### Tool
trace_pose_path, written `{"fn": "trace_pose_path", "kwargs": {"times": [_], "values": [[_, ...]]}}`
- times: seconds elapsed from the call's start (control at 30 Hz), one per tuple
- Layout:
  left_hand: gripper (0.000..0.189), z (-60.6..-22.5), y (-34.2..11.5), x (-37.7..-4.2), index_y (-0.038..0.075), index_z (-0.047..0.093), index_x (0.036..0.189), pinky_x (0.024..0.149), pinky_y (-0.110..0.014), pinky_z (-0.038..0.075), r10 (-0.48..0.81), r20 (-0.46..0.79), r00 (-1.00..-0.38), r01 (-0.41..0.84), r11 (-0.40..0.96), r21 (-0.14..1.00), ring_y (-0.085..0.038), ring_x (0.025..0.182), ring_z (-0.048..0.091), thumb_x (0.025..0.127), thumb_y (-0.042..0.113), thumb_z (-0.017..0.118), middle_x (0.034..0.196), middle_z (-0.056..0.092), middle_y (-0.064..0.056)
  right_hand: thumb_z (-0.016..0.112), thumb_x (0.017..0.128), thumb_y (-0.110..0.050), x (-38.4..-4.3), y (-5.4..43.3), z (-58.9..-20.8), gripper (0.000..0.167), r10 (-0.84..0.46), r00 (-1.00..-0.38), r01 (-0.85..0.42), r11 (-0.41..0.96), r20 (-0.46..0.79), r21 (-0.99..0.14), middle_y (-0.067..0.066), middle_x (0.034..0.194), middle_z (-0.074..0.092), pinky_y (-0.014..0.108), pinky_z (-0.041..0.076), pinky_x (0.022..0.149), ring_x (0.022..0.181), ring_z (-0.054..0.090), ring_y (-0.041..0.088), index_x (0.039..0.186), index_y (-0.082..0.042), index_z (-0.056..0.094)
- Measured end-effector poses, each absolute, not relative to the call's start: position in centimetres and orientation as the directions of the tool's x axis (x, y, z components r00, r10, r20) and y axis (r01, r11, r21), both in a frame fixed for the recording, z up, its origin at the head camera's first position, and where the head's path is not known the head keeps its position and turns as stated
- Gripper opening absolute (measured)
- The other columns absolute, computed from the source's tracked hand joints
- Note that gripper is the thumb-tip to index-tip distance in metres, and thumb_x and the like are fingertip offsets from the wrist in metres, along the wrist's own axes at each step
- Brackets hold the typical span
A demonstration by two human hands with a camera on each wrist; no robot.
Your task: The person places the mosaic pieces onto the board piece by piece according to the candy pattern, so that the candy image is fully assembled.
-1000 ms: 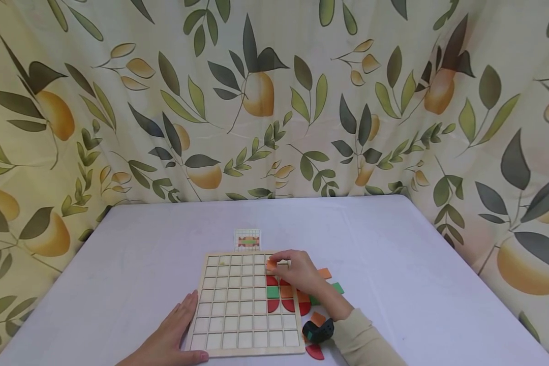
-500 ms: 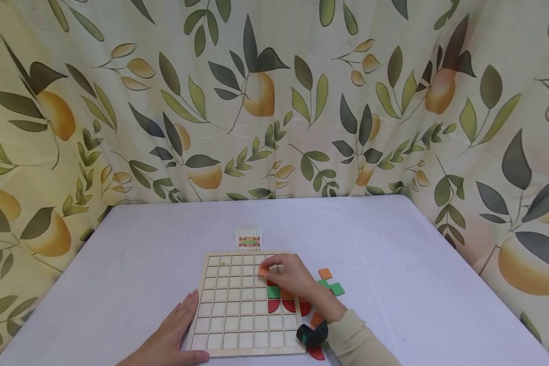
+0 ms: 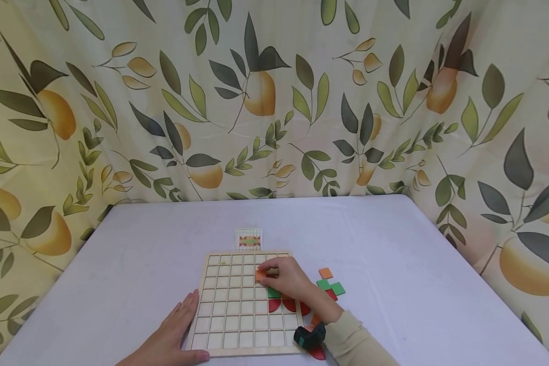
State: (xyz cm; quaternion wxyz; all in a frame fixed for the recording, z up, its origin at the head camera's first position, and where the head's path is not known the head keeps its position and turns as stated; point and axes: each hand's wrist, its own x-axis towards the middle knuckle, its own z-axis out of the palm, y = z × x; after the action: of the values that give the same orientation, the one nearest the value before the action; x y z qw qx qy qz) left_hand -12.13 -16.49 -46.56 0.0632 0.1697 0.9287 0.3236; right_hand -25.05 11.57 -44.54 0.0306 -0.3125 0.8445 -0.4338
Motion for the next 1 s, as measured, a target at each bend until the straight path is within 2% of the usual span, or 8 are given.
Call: {"fn": "trace_pose_path", "kwargs": {"times": [0.43, 1.0], "values": [[0.119, -46.38, -16.42, -12.03, -0.007, 0.009, 0.144, 0.095, -0.006, -0.015, 0.357, -0.003, -0.934, 0.279, 0.735, 0.618, -0.033, 0.137, 0.006, 0.068, 0.067, 0.064, 0.15, 0.009, -0.019, 0.072, 0.08, -0.009, -25.04, 11.6, -44.88, 0.025, -0.586, -0.781, -0.517, 0.415, 0.215, -0.748, 0.006, 0.098, 0.067, 0.028, 0.052, 0.075, 0.091, 0.063, 0.02, 0.104, -0.002, 0.068], [0.119, -46.24, -16.36, -12.0, -0.008, 0.01, 0.143, 0.094, -0.006, -0.015, 0.35, -0.011, -0.937, 0.271, 0.742, 0.613, -0.033, 0.137, 0.006, 0.067, 0.066, 0.065, 0.15, 0.01, -0.02, 0.072, 0.079, -0.008, -24.95, 11.55, -44.65, 0.022, -0.576, -0.797, -0.493, 0.446, 0.182, -0.747, 0.001, 0.096, 0.067, 0.025, 0.051, 0.074, 0.088, 0.063, 0.016, 0.101, -0.005, 0.069]]}}
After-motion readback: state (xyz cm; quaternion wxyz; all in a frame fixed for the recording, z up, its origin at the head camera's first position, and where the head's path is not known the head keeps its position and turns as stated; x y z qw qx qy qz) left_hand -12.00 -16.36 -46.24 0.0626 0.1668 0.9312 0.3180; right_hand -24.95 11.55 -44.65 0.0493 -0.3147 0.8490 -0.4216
